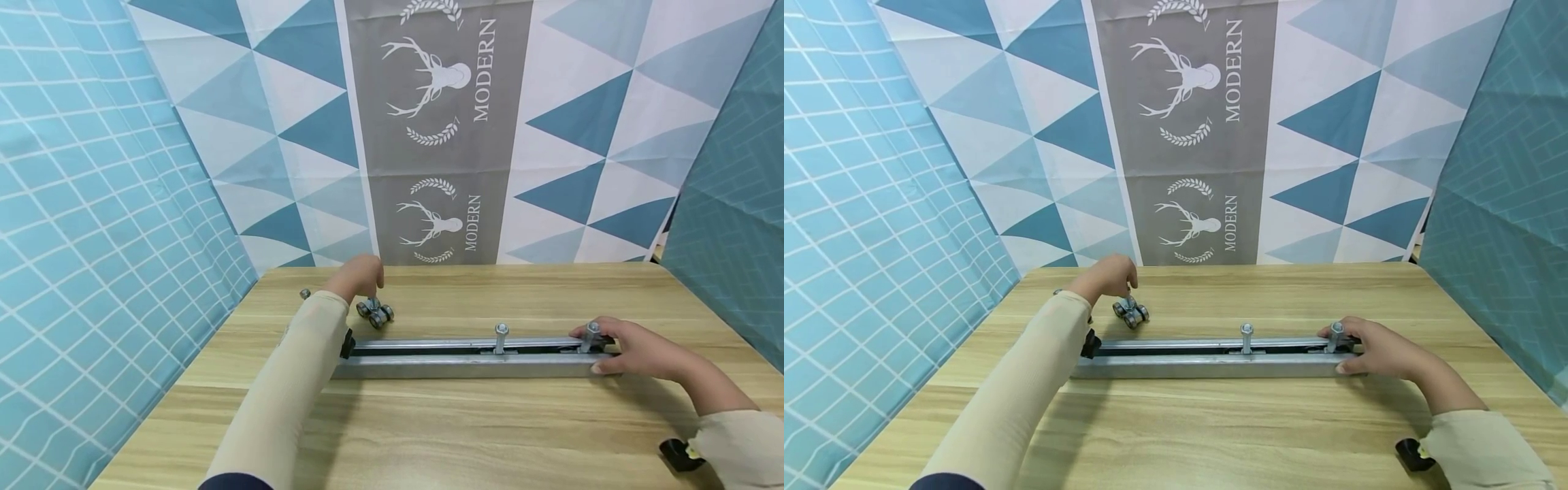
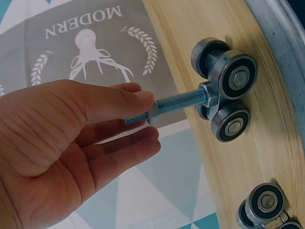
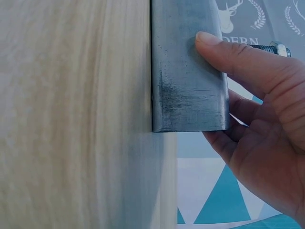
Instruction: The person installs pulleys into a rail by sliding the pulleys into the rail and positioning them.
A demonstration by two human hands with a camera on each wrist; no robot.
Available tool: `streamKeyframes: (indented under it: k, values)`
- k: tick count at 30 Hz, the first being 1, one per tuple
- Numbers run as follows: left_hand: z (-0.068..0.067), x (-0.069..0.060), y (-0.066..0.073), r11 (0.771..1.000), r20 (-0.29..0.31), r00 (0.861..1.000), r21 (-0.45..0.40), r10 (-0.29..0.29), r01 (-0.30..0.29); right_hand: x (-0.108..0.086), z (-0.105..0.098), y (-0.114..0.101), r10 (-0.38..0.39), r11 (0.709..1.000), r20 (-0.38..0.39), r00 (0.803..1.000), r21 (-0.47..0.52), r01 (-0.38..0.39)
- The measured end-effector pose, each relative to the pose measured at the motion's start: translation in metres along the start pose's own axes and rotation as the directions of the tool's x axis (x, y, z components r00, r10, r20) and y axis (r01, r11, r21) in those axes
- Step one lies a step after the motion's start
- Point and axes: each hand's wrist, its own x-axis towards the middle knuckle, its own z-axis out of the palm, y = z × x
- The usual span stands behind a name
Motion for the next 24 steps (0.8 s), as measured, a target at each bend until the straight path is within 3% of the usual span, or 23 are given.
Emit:
streamKeyframes:
  k: [8, 15, 24]
  values:
    - [0.005, 0.007, -0.004, 0.996, 0.033, 0.998, -0.068, -0.048, 0.05, 0.0, 0.001, 0.0, 0.003, 1.0, -0.005, 1.0, -0.024, -0.003]
    - [0.008, 0.011, -0.007, 0.998, -0.012, 1.0, -0.055, -0.013, 0.013, -0.001, -0.001, 0.0, 0.003, 1.0, -0.008, 1.0, -0.021, -0.003]
    - [0.008, 0.007, -0.008, 0.997, -0.013, 1.0, -0.071, -0.009, 0.008, 0.0, 0.001, 0.0, -0.011, 0.999, -0.01, 1.0, -0.031, 0.011]
